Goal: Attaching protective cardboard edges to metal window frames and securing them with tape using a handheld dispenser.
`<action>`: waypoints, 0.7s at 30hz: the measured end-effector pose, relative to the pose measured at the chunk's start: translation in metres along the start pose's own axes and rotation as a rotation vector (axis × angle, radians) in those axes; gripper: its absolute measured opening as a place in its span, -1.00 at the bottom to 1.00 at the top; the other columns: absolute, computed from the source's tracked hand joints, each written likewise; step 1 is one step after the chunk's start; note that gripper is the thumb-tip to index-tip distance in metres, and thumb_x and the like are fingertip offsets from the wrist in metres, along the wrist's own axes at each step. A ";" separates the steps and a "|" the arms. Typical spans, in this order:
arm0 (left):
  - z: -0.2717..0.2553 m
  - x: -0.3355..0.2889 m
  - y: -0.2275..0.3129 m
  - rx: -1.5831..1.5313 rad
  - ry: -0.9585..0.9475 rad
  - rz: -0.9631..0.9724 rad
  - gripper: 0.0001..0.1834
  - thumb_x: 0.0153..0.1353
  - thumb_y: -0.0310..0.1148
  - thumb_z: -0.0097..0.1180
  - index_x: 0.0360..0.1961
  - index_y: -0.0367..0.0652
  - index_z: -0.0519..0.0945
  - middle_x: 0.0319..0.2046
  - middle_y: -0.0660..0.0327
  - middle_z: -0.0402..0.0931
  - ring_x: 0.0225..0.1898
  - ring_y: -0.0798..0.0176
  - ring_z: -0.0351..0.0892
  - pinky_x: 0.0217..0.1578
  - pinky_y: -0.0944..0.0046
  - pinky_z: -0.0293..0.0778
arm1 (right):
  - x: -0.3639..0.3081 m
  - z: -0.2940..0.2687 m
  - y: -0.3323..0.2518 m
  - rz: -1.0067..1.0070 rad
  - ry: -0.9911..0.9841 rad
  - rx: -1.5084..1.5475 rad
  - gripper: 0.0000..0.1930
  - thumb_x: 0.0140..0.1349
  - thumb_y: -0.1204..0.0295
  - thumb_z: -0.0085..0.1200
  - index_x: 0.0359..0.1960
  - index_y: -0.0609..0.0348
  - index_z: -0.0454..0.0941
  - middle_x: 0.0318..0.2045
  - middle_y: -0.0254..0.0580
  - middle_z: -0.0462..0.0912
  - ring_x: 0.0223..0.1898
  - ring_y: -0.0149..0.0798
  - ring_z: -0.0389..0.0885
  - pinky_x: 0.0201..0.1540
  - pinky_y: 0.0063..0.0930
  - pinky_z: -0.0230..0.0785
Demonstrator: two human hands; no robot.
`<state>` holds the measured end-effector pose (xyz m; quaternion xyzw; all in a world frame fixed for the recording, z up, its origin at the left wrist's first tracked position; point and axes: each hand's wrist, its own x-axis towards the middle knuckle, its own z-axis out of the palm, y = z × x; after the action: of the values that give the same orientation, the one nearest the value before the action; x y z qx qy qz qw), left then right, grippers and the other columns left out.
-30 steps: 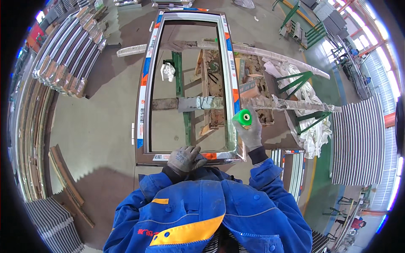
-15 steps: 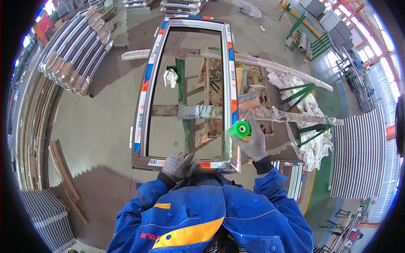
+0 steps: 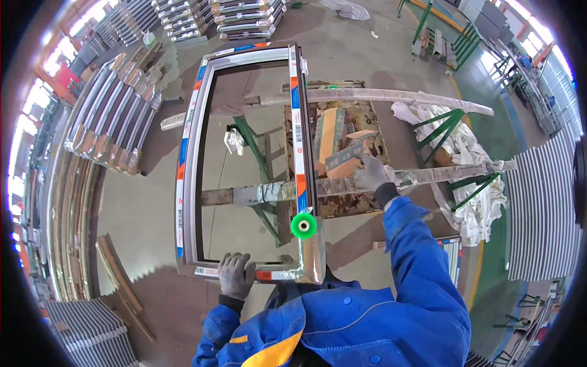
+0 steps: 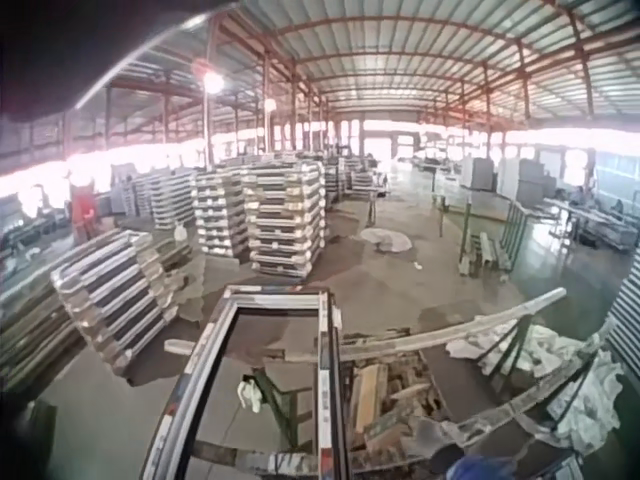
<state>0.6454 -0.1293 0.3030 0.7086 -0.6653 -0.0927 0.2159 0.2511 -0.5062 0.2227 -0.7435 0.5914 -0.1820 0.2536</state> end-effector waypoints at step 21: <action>0.016 0.000 0.015 0.156 0.020 -0.073 -0.74 0.30 -0.23 0.07 -0.18 -0.18 0.64 -0.20 0.06 0.69 -0.04 -0.11 0.64 0.20 -0.19 0.37 | 0.135 0.039 0.038 -0.395 -0.343 -0.460 -0.81 0.25 0.31 0.17 -0.19 0.06 0.72 -0.22 -0.04 0.76 -0.17 0.10 0.74 -0.10 -0.04 0.58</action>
<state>0.6249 -0.1328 0.2953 0.7480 -0.6419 -0.0415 0.1632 0.2748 -0.6373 0.1649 -0.9010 0.4105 0.0383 0.1350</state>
